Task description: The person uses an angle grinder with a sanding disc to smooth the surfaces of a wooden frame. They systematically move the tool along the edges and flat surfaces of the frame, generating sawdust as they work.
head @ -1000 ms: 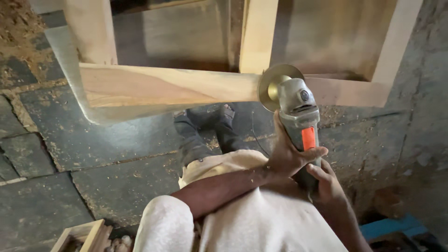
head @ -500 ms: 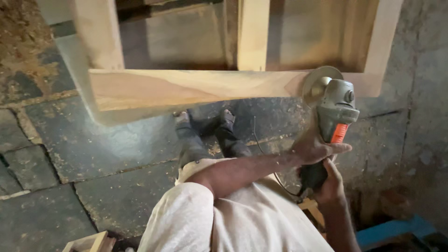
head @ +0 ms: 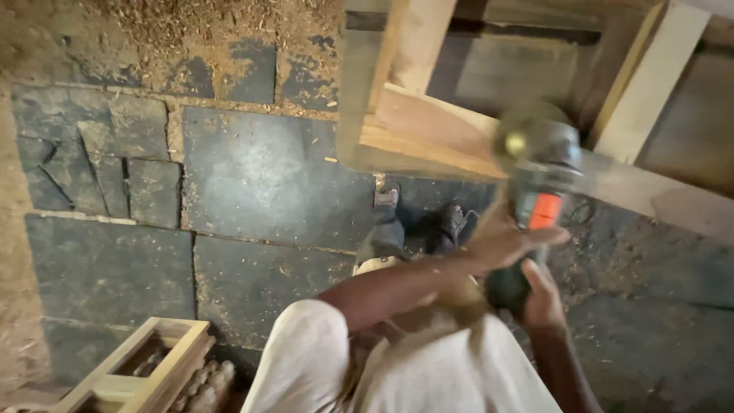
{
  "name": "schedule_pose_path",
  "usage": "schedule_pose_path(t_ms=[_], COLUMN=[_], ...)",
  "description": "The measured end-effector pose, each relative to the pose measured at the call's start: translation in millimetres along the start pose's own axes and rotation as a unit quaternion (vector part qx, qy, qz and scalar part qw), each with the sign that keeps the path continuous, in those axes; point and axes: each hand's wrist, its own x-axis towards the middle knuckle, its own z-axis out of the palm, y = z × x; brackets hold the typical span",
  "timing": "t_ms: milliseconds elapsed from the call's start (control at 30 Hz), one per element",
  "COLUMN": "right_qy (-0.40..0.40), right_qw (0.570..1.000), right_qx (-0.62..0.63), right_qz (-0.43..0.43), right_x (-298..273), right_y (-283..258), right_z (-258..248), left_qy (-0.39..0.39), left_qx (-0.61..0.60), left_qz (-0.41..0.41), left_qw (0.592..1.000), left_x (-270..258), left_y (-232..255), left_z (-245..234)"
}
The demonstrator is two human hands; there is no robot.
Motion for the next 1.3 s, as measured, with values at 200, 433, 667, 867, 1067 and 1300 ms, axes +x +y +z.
schedule_pose_path(t_ms=[200,433,667,867,1067,1300], right_qy=[-0.089,-0.110,-0.099,-0.105,-0.099,-0.087], right_qw=[0.991,0.985,0.979,0.979,0.978,0.987], right_qx=[-0.054,-0.086,-0.111,-0.112,-0.130,-0.100], right_qz=[0.081,0.106,0.140,0.138,0.129,0.088], right_x=[53,54,33,23,5,-23], right_y=[14,21,17,10,-6,-12], right_z=[124,189,169,148,104,38], left_qy=[0.135,0.180,0.209,0.202,0.183,0.135], left_qx=[0.113,0.116,0.077,0.117,0.085,0.084], left_qz=[-0.023,0.044,0.067,0.029,0.014,0.017], left_qw=[0.984,0.976,0.973,0.972,0.979,0.987], left_x=[-15,-39,-69,-67,-63,-63], left_y=[86,132,109,96,68,27], left_z=[-97,-126,-107,-90,-51,-4])
